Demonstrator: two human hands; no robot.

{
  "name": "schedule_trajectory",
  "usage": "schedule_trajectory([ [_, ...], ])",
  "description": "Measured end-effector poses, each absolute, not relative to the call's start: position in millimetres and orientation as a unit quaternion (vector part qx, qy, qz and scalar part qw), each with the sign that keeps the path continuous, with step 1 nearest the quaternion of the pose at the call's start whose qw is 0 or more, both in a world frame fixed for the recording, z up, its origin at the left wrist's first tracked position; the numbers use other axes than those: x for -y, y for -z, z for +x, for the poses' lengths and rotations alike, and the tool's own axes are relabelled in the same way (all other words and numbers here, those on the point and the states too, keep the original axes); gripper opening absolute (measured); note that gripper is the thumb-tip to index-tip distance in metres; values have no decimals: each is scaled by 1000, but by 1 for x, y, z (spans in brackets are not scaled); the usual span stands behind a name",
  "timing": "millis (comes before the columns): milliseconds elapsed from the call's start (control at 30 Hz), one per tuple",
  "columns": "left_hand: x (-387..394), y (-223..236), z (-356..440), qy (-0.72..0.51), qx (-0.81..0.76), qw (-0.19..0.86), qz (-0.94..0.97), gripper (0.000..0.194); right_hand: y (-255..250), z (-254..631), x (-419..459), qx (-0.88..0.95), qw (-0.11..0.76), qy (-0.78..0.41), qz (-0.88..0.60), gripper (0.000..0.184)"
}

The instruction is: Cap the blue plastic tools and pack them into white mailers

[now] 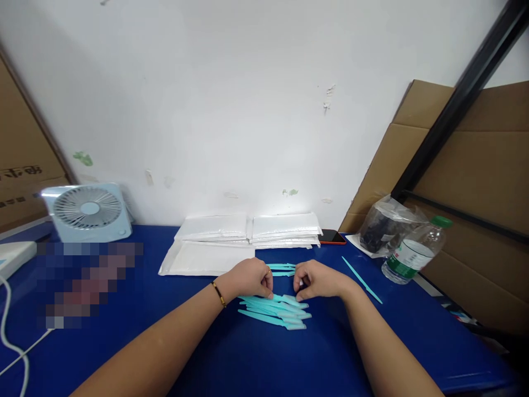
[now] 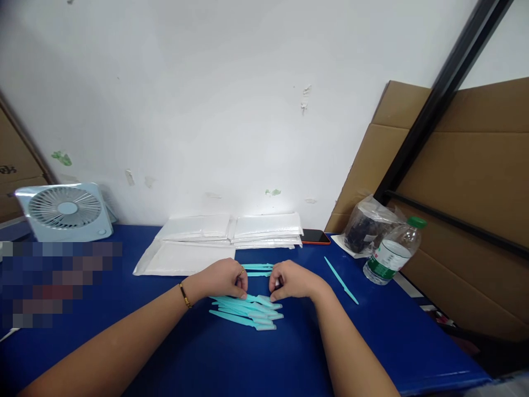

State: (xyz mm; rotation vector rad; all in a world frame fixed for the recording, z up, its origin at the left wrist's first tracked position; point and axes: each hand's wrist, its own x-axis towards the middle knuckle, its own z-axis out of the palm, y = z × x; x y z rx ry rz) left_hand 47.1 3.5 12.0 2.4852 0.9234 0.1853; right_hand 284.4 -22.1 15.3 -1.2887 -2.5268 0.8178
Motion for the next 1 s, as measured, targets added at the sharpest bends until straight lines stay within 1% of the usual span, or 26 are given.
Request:
schedule_trajectory([
  [133,-3,-6,52,-103,-363,181,908,13,-8,278,22,849,89,-257,-453,9],
  [200,-4,-3,54,-111,-370,174,906,14,-7,282,20,845,93,-235,-471,7],
  [367,-6,-9,49,-88,-393,245,882,16,-7,301,14,837,81,-225,-492,5],
  [433,-4,-13,47,-73,-368,276,885,21,-9,307,12,832,84,-227,-499,5],
  [500,-3,-14,47,-77,-355,285,887,29,-10,309,13,830,91,-227,-501,5],
  [567,-2,-10,50,-117,-370,246,888,33,-12,307,14,833,102,-225,-496,6],
  [600,-2,-8,52,-139,-373,219,891,31,-13,304,15,835,110,-222,-491,7],
  [700,-6,2,56,-163,-351,165,907,15,-14,298,16,845,128,-210,-476,7],
  [733,-9,5,56,-159,-346,160,911,12,-14,298,16,847,129,-204,-474,6],
  [800,-13,8,55,-157,-359,148,908,14,-13,303,14,842,131,-188,-488,4],
  [900,-18,8,51,-166,-399,130,892,10,-13,319,9,813,136,-162,-542,2],
  [1000,-16,3,51,-179,-400,138,888,15,-16,327,9,796,152,-170,-561,6],
])
